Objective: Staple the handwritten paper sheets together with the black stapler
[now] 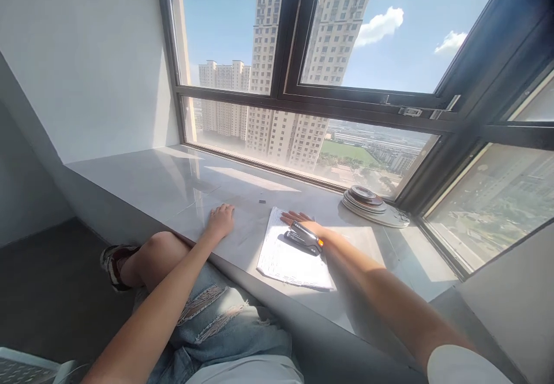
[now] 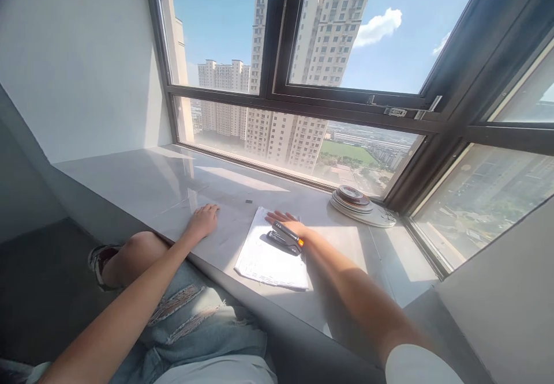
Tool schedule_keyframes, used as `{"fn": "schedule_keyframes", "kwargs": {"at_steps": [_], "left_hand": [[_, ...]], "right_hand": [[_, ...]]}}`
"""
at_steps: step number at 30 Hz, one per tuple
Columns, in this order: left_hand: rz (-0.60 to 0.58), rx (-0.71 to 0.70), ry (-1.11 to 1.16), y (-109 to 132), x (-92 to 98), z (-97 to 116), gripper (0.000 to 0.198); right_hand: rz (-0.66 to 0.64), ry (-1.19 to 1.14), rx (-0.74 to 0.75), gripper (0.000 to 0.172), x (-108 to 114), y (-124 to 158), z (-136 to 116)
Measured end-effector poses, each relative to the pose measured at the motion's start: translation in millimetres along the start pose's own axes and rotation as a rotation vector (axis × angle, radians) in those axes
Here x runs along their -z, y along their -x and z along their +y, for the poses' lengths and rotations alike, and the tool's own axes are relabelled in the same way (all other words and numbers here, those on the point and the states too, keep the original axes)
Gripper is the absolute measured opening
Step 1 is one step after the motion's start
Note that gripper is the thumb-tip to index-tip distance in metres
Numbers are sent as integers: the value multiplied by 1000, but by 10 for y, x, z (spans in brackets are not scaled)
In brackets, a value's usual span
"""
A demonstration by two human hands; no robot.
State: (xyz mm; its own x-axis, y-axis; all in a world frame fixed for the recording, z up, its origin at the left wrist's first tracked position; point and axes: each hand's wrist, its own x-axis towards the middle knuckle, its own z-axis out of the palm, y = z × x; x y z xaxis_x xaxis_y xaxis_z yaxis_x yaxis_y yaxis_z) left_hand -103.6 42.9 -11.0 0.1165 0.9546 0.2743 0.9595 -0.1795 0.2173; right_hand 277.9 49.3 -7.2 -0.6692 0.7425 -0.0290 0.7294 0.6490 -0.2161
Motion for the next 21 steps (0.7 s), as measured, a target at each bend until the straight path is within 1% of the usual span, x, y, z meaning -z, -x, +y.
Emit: {"fn": "schedule_keyframes", "kwargs": {"at_steps": [3, 5, 6, 7, 8, 10, 12, 13, 15, 18, 20, 21], "left_hand": [[5, -8, -7, -11, -18, -29, 40], [13, -7, -9, -16, -32, -40, 39], [16, -6, -11, -17, -35, -41, 39], [19, -7, -15, -16, -35, -39, 38], [23, -4, -20, -15, -33, -33, 38], [32, -3, -28, -7, -22, -19, 38], [37, -3, -36, 2, -5, -7, 38], [40, -4, -42, 5, 5, -5, 38], [45, -10, -47, 6, 30, 4, 38], [86, -34, -13, -7, 84, 89, 39], [129, -91, 66, -11, 119, 247, 40], [141, -143, 126, -7, 130, 358, 40]], "right_hand": [[8, -18, -55, 59, 55, 5, -38], [31, -40, -105, 57, 118, 86, -64], [63, -52, -130, 54, 152, 154, -82], [145, -61, -162, 48, 184, 238, -109], [258, -67, -183, 44, 212, 333, -146], [456, -141, -296, 35, 245, 533, -261], [556, -329, -400, 32, 240, 707, -419], [585, -424, -409, 34, 226, 772, -502], [653, -536, -373, 35, 186, 849, -640], [708, -492, -265, 36, 131, 863, -717], [687, -439, -212, 40, 105, 853, -691], [662, -427, -193, 42, 92, 851, -671]]}}
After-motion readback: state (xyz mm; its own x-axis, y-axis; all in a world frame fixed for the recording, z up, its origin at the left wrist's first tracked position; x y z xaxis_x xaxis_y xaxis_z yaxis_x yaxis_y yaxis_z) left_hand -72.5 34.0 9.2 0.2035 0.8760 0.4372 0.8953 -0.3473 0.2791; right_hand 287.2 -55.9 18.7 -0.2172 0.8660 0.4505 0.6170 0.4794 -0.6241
